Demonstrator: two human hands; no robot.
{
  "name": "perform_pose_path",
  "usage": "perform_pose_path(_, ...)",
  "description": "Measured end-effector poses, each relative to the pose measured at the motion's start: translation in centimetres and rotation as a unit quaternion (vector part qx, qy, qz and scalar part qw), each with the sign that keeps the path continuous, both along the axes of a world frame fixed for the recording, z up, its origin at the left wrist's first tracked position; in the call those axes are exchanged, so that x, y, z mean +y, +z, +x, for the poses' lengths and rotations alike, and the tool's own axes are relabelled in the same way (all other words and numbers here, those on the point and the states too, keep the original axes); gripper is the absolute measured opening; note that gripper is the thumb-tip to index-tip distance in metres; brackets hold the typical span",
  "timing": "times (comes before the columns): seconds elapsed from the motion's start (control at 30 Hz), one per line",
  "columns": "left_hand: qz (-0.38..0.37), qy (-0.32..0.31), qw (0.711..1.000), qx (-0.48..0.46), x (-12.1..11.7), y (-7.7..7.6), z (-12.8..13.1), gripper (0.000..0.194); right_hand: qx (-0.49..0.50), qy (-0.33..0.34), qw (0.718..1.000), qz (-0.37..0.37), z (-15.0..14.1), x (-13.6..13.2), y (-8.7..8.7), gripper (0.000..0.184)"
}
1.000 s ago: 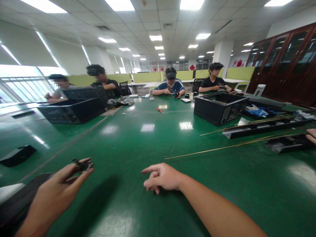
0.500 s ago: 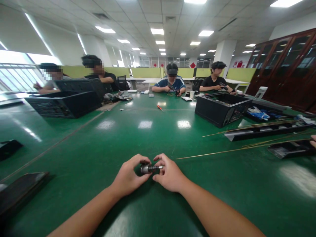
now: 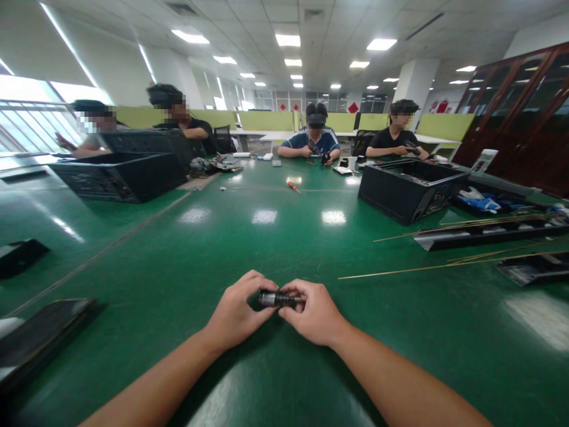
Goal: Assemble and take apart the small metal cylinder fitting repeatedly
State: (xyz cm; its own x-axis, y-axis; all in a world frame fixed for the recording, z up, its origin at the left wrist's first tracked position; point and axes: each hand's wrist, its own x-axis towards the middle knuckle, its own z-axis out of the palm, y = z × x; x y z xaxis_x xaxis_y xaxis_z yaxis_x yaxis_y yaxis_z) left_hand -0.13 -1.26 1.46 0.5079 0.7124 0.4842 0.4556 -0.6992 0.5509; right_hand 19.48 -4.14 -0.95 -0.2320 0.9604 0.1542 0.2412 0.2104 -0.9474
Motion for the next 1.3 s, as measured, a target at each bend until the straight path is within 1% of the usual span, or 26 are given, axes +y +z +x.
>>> perform_pose_path(0.1,-0.006,-0.007,1.000,-0.014,-0.01,-0.17,0.08,0.022,-0.019,-0.016,1.000,0.014,-0.08,-0.04,0.15,0.016)
perform_pose_path(0.33,-0.022,0.015,1.000,0.006,-0.16,-0.36,0.25,0.021,-0.023,-0.023,0.999,0.038,0.08,0.23,0.36,0.014)
perform_pose_path(0.63,-0.021,0.044,0.999,0.022,-0.14,-0.34,-0.01,0.019,-0.083,-0.035,0.993,0.079,0.44,0.17,0.66,0.011)
perform_pose_path(0.97,-0.018,0.039,0.999,0.014,-0.07,-0.38,-0.11,0.020,-0.090,-0.039,0.991,0.088,0.46,0.23,0.74,0.011)
perform_pose_path(1.3,0.005,0.036,0.999,0.008,-0.16,-0.15,-0.11,0.019,-0.102,-0.042,0.991,0.072,0.63,0.16,0.70,0.009)
